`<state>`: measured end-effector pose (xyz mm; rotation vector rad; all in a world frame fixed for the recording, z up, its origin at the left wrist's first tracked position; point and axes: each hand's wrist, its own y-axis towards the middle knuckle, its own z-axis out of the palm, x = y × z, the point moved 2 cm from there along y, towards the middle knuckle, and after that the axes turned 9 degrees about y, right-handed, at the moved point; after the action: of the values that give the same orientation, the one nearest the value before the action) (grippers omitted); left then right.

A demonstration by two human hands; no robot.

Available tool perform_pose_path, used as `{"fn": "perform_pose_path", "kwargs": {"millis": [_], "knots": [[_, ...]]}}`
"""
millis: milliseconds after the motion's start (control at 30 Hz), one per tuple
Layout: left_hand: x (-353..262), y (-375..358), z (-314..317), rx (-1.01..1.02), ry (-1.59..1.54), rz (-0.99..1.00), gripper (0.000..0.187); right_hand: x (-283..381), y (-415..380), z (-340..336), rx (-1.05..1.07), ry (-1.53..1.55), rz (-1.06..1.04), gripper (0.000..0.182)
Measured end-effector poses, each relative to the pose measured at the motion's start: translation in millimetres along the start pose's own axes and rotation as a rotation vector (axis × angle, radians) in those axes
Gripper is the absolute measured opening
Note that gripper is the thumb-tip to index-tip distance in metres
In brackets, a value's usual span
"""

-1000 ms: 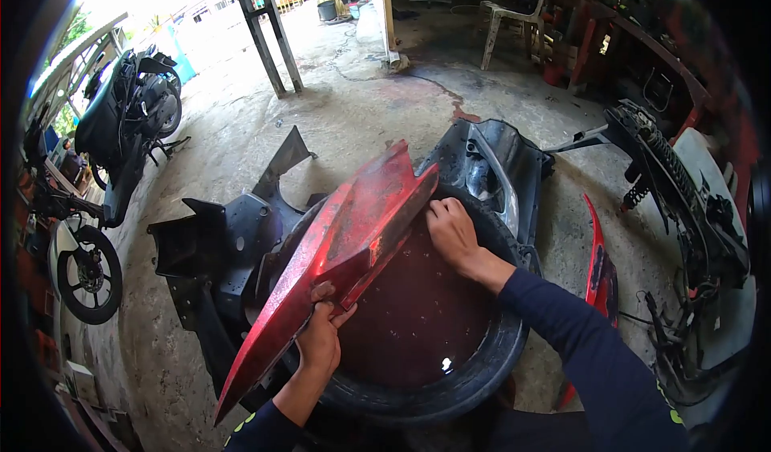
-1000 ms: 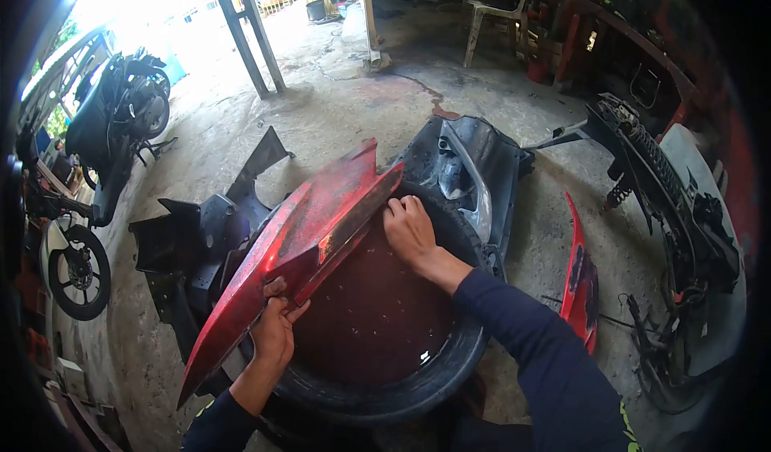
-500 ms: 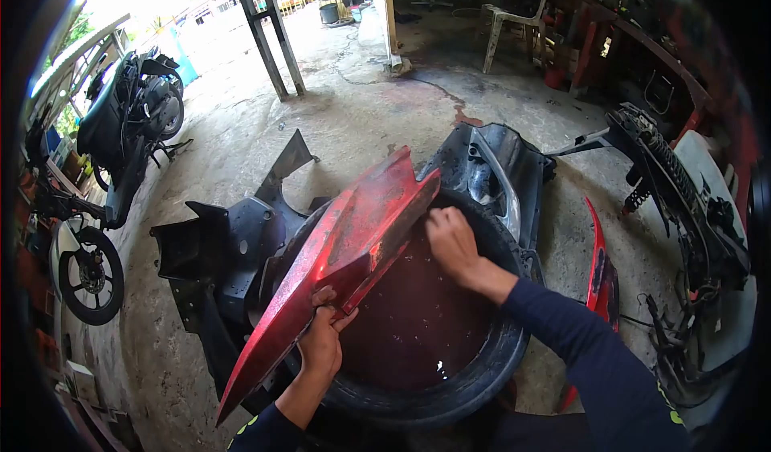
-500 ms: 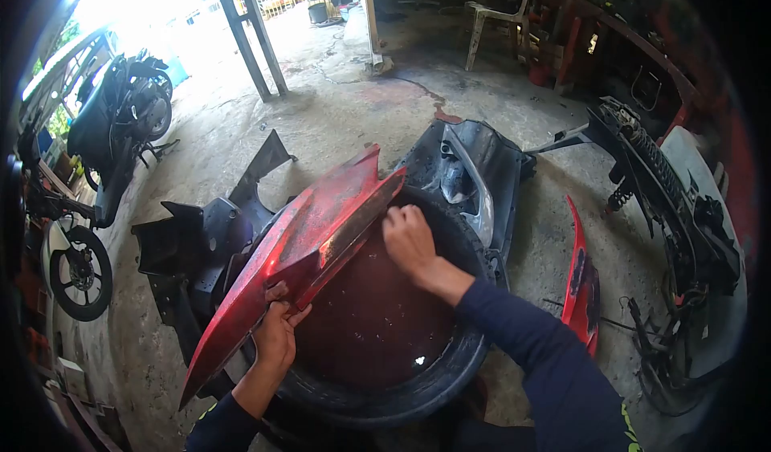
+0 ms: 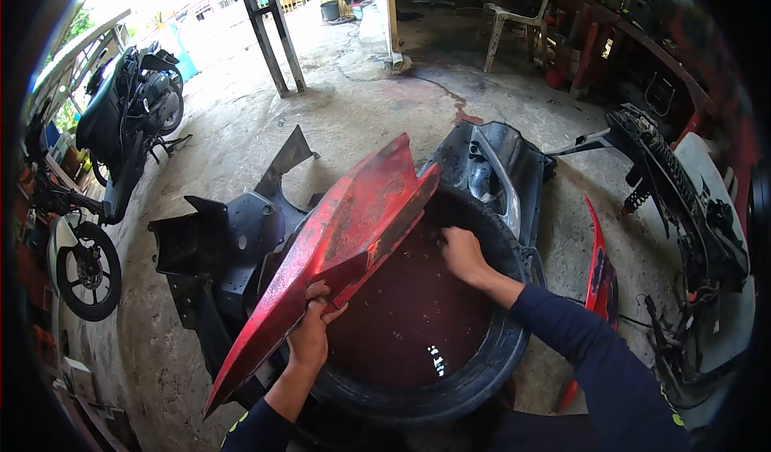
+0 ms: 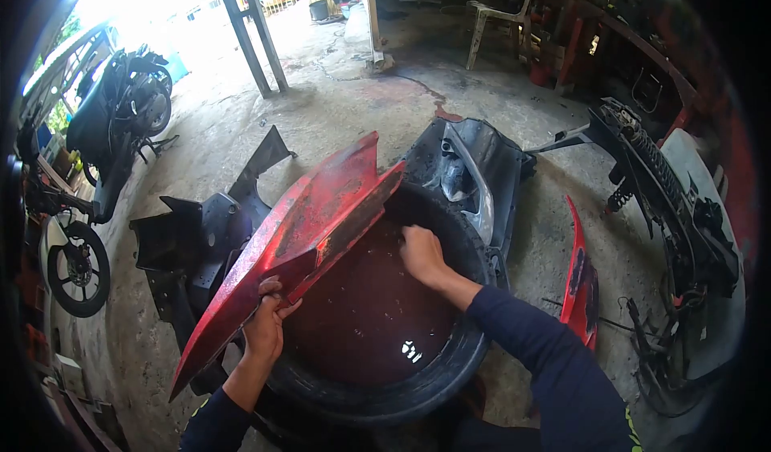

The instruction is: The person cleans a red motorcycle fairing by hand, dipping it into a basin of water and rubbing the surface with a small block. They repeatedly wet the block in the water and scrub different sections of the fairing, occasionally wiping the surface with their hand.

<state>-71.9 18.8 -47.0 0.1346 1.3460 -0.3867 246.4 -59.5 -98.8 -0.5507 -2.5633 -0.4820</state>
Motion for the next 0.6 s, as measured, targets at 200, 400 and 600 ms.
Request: {"fn": "perform_pose_path", "kwargs": {"millis": [200, 400, 600], "knots": [[7, 9, -12, 0.095, 0.084, 0.050, 0.019, -42, -16, 48, 0.174, 0.784, 0.959, 0.026], [10, 12, -14, 0.085, 0.052, 0.020, 0.018, 31, 32, -31, 0.160, 1.430, 0.679, 0.021], [4, 8, -10, 0.064, 0.012, -0.022, 0.025, 29, 23, -37, -0.109, 0.258, -0.044, 0.027]]}}
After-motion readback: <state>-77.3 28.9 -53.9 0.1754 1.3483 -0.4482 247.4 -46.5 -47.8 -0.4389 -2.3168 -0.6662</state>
